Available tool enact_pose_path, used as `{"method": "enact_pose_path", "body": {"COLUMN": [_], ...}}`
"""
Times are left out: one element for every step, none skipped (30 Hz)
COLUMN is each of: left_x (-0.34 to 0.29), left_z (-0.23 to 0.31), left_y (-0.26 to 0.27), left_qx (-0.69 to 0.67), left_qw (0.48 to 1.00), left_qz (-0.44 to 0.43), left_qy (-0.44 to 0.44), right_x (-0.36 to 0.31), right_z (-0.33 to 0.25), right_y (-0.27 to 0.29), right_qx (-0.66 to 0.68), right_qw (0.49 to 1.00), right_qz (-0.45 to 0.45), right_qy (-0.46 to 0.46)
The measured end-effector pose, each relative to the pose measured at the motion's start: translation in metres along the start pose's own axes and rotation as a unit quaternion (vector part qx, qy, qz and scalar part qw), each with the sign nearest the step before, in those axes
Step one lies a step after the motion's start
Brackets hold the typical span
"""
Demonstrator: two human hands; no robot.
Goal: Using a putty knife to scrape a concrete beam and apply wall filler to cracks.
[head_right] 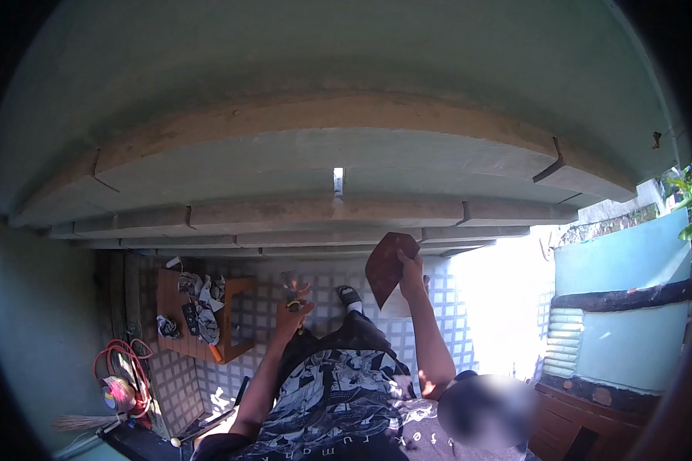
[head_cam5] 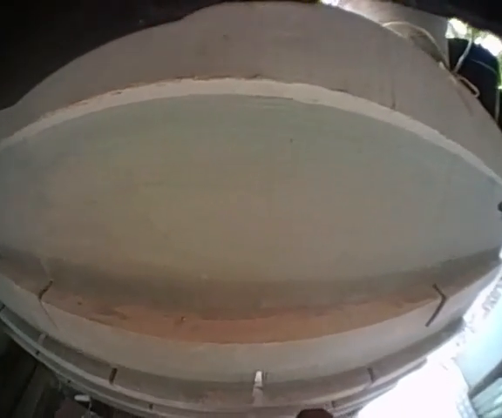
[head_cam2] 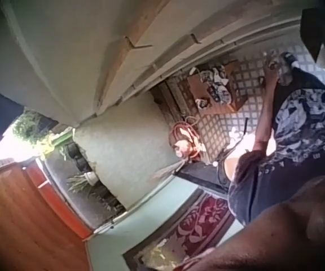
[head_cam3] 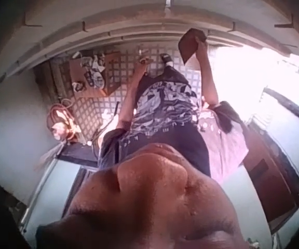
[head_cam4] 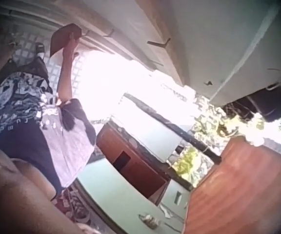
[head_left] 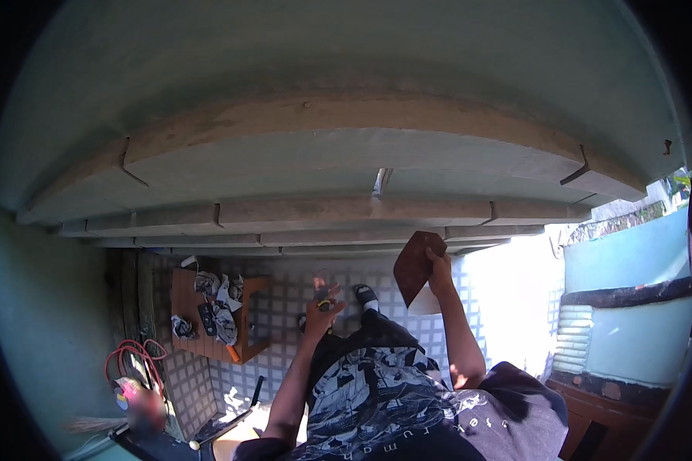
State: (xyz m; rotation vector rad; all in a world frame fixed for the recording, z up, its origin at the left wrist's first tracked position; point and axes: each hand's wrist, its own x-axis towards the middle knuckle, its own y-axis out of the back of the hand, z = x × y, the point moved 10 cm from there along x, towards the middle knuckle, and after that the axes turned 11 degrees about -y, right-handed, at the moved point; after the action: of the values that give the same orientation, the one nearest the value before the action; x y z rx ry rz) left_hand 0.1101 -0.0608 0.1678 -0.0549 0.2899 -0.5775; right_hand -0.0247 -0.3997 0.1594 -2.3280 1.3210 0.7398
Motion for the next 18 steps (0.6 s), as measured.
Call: {"method": "enact_pose_path", "body": {"left_x": [0.011,0.021,0.029,0.035,0.041,0.045,0.049,0.053,0.054,0.055,0.054,0.052,0.049,0.046,0.042,0.041,0.036,0.03], "left_z": [0.013,0.029,0.043,0.049,0.046,0.039,0.039,0.042,0.047,0.044,0.042,0.038,0.036,0.036,0.035,0.035,0.034,0.032], "left_y": [-0.019,-0.033,-0.045,-0.055,-0.066,-0.071,-0.07,-0.069,-0.068,-0.066,-0.072,-0.077,-0.076,-0.07,-0.062,-0.059,-0.05,-0.041], "left_qx": [0.037,0.039,0.042,0.045,0.038,0.03,0.031,0.058,0.085,0.087,0.14,0.192,0.193,0.172,0.15,0.151,0.157,0.162], "left_qw": [0.998,0.993,0.985,0.985,0.994,0.998,0.998,0.995,0.99,0.99,0.985,0.975,0.975,0.979,0.981,0.979,0.975,0.969], "left_qz": [-0.024,0.0,0.023,0.031,0.028,0.025,0.033,0.034,0.036,0.043,0.003,-0.036,-0.026,0.025,0.077,0.089,0.129,0.17], "left_qy": [-0.046,-0.107,-0.167,-0.166,-0.102,-0.039,-0.038,-0.07,-0.102,-0.102,-0.105,-0.108,-0.105,-0.103,-0.101,-0.101,-0.09,-0.079], "right_x": [-0.013,-0.03,-0.041,-0.051,-0.056,-0.055,-0.051,-0.047,-0.045,-0.041,-0.041,-0.038,-0.045,-0.053,-0.061,-0.073,-0.08,-0.082], "right_z": [0.004,0.006,0.007,0.009,0.013,0.018,0.018,0.016,0.019,0.007,-0.005,-0.001,-0.012,-0.023,-0.02,-0.021,-0.017,-0.013], "right_y": [-0.029,-0.059,-0.07,-0.083,-0.093,-0.098,-0.093,-0.088,-0.087,-0.081,-0.08,-0.084,-0.087,-0.094,-0.099,-0.11,-0.117,-0.121], "right_qx": [0.081,0.161,0.159,0.152,0.146,0.144,0.132,0.12,0.116,-0.01,-0.135,-0.137,-0.221,-0.301,-0.303,-0.273,-0.243,-0.246], "right_qw": [0.992,0.969,0.968,0.963,0.958,0.956,0.967,0.976,0.975,0.99,0.981,0.98,0.96,0.927,0.926,0.94,0.951,0.949], "right_qz": [-0.081,-0.161,-0.168,-0.193,-0.217,-0.223,-0.195,-0.168,-0.174,-0.139,-0.102,-0.11,-0.072,-0.034,-0.046,-0.084,-0.119,-0.13], "right_qy": [-0.047,-0.095,-0.1,-0.111,-0.121,-0.126,-0.096,-0.066,-0.07,0.012,0.096,0.094,0.158,0.221,0.221,0.187,0.15,0.15]}}
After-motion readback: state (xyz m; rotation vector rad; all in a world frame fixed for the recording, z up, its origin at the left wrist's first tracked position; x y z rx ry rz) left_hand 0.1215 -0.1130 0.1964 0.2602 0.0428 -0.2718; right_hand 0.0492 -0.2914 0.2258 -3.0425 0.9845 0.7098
